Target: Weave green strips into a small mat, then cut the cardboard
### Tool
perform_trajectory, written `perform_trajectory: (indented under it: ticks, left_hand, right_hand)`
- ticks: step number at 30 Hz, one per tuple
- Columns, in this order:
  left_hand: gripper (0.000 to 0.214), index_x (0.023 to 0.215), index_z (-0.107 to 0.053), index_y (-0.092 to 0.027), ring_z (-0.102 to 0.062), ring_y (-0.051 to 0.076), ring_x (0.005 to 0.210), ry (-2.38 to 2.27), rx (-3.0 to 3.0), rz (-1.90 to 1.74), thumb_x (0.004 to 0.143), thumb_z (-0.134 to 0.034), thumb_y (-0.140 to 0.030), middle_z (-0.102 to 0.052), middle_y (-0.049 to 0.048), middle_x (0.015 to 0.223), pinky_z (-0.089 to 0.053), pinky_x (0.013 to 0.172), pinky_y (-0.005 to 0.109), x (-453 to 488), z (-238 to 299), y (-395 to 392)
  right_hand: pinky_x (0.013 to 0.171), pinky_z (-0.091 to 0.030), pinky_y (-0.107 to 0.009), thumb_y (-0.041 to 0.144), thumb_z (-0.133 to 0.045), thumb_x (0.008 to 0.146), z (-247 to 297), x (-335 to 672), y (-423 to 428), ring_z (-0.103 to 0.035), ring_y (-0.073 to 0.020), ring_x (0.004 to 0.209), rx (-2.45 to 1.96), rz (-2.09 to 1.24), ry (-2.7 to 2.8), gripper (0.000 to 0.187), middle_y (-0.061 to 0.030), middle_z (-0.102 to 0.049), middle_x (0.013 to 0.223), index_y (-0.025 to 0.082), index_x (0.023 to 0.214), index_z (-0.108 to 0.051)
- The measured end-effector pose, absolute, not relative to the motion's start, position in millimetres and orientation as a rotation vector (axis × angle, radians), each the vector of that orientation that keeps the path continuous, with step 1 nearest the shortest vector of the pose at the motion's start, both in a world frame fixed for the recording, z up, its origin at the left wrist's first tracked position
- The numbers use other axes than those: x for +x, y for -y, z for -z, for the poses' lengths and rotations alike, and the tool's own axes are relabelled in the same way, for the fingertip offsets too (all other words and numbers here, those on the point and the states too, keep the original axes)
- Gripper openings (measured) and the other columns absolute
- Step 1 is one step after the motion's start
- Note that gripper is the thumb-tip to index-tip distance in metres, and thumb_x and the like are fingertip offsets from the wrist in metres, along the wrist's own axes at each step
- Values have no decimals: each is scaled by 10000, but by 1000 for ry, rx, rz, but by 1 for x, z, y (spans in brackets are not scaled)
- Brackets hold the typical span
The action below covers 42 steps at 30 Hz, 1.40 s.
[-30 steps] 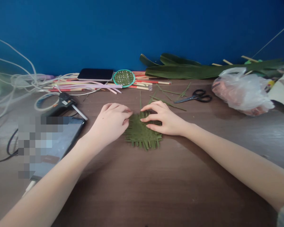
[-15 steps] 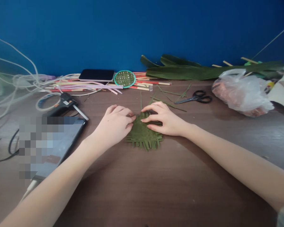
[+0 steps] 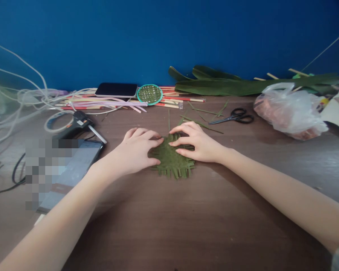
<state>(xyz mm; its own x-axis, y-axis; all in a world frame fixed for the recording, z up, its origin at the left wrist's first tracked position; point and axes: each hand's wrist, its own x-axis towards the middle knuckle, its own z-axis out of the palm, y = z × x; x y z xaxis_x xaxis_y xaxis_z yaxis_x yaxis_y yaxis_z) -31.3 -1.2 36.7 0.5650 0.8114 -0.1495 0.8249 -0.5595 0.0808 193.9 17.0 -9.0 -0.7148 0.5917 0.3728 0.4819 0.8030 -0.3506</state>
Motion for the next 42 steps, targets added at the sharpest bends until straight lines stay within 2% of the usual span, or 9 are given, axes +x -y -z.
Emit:
perform_trajectory:
  ticks: [5,14,20,29,39,42]
  left_hand:
    - [473,1192,-582,-243,-414,271,1193,-1413,2651,104,751,-586,-414,-549,34,1263,-254,1050,427,-28,-38,1]
    - [372,1186,-566,-242,-494,229,1140,-1412,2608,68,845,-478,-362,-575,37,1237,-304,1026,428,-25,-41,-1]
    - [399,1201,-540,-256,-510,228,1118,-1418,2643,40,806,-547,-306,-588,33,1187,-320,1006,411,-27,-33,-5]
    - [424,1211,-542,-269,-497,244,1066,-1394,2602,9,795,-558,-355,-562,49,1155,-380,910,401,-30,-26,-11]
    - [407,1213,-527,-265,-481,235,1109,-1359,2529,-10,813,-523,-339,-553,41,1190,-364,945,396,-32,-32,-10]
    - [344,1147,-546,-240,-499,217,1088,-1344,2487,-51,814,-505,-315,-581,37,1141,-361,962,384,-32,-37,-9]
  right_hand:
    - [957,-333,-469,278,-542,819,9,194,-17,-406,-242,1098,-807,-309,2521,182,-81,-552,1194,222,923,-681]
    - [966,-336,-443,273,-543,823,10,194,-17,-410,-232,1092,-791,-290,2514,189,-83,-554,1188,207,930,-684]
    - [958,-338,-458,273,-541,824,11,194,-17,-412,-230,1093,-797,-289,2516,182,-69,-550,1188,231,938,-677]
    - [966,-325,-463,273,-536,826,10,194,-17,-404,-236,1103,-796,-308,2520,185,-72,-554,1189,228,935,-678]
    - [961,-326,-467,279,-533,828,11,195,-18,-405,-237,1103,-802,-311,2524,192,-75,-549,1196,232,944,-678]
    - [961,-325,-470,278,-538,824,10,195,-18,-402,-240,1110,-804,-321,2527,194,-80,-546,1202,230,951,-677]
